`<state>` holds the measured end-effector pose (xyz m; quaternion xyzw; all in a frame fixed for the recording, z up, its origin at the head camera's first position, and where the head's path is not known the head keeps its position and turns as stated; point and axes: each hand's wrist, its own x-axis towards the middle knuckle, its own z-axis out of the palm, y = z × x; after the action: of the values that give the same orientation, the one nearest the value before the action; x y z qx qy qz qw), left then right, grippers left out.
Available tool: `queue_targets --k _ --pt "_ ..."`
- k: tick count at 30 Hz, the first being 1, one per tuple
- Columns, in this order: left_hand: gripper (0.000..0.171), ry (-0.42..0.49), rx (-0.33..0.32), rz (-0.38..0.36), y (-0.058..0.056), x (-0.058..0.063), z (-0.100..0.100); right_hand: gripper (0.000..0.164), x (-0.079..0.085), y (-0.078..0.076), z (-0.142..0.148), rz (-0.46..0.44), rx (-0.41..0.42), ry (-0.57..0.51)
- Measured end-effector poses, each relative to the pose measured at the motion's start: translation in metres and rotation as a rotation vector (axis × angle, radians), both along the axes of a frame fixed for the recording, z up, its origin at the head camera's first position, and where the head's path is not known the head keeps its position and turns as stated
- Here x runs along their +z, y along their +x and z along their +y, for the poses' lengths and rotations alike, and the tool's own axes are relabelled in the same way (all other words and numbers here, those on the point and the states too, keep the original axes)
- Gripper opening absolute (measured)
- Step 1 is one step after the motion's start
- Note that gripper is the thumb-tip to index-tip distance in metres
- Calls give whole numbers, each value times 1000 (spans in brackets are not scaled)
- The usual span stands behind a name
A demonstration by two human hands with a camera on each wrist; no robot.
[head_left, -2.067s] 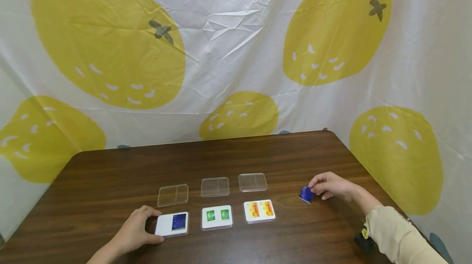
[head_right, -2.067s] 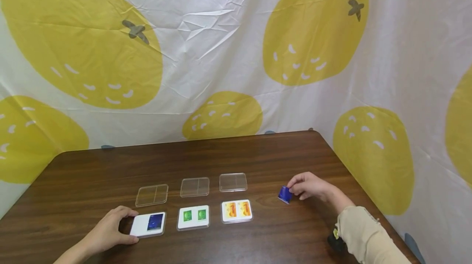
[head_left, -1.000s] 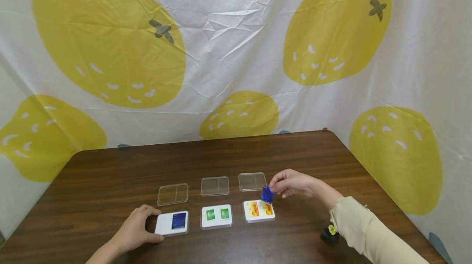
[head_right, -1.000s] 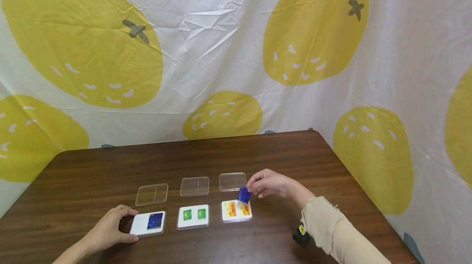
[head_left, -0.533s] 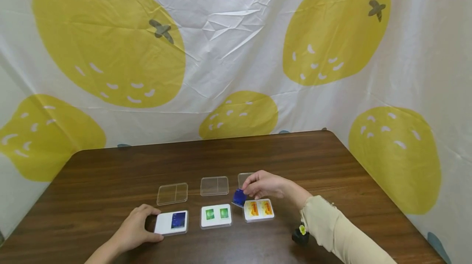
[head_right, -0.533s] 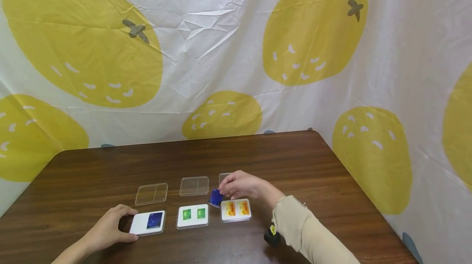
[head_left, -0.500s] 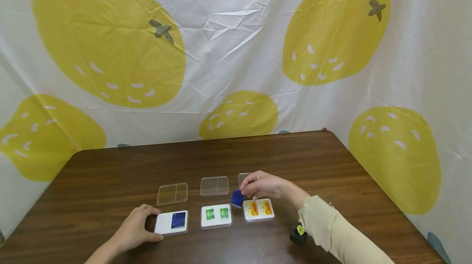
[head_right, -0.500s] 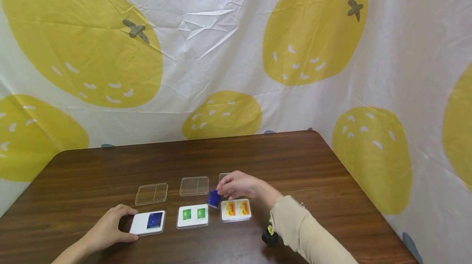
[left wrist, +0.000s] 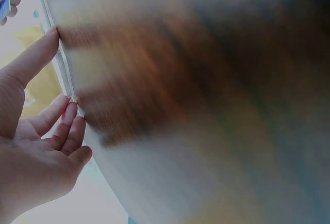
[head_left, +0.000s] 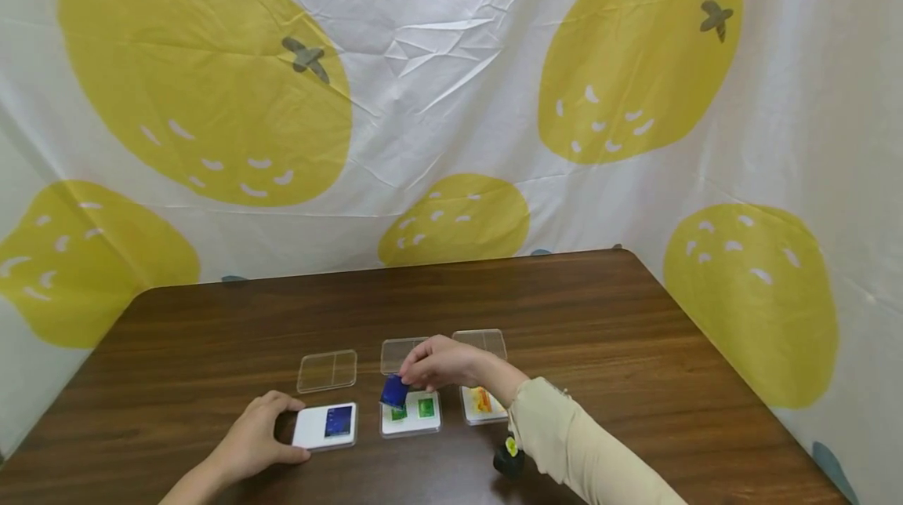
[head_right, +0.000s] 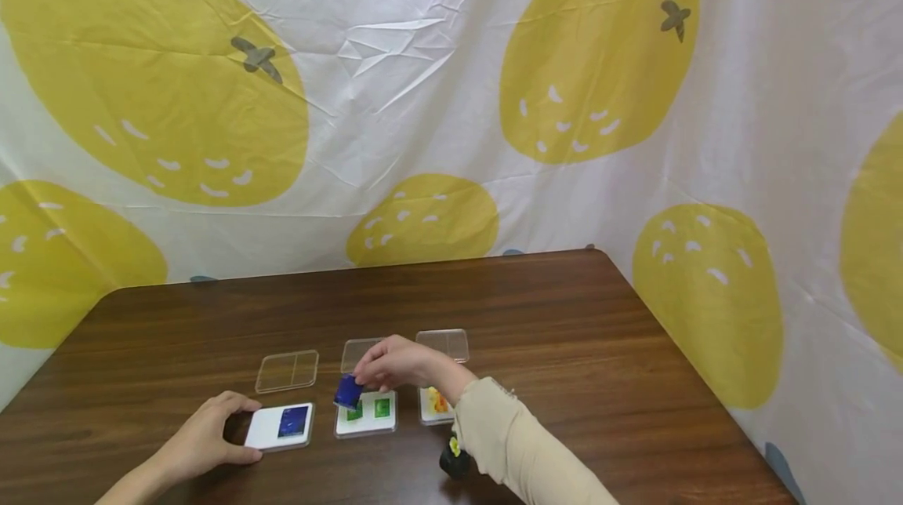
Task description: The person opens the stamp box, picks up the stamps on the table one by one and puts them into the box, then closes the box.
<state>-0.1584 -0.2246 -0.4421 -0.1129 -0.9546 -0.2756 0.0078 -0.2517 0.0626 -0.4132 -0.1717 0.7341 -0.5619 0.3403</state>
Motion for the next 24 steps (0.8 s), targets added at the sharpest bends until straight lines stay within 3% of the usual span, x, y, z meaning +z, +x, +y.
queue_targets --k 10,20,24 --pt "62 -6 5 -4 -1 0 0 17 -5 8 -46 2 -13 -14" --pt "62 -3 -14 -3 -1 0 -2 14 -6 17 -88 63 75 36" --pt "60 17 -2 -13 0 0 -1 14 -7 20 -102 94 74 76"
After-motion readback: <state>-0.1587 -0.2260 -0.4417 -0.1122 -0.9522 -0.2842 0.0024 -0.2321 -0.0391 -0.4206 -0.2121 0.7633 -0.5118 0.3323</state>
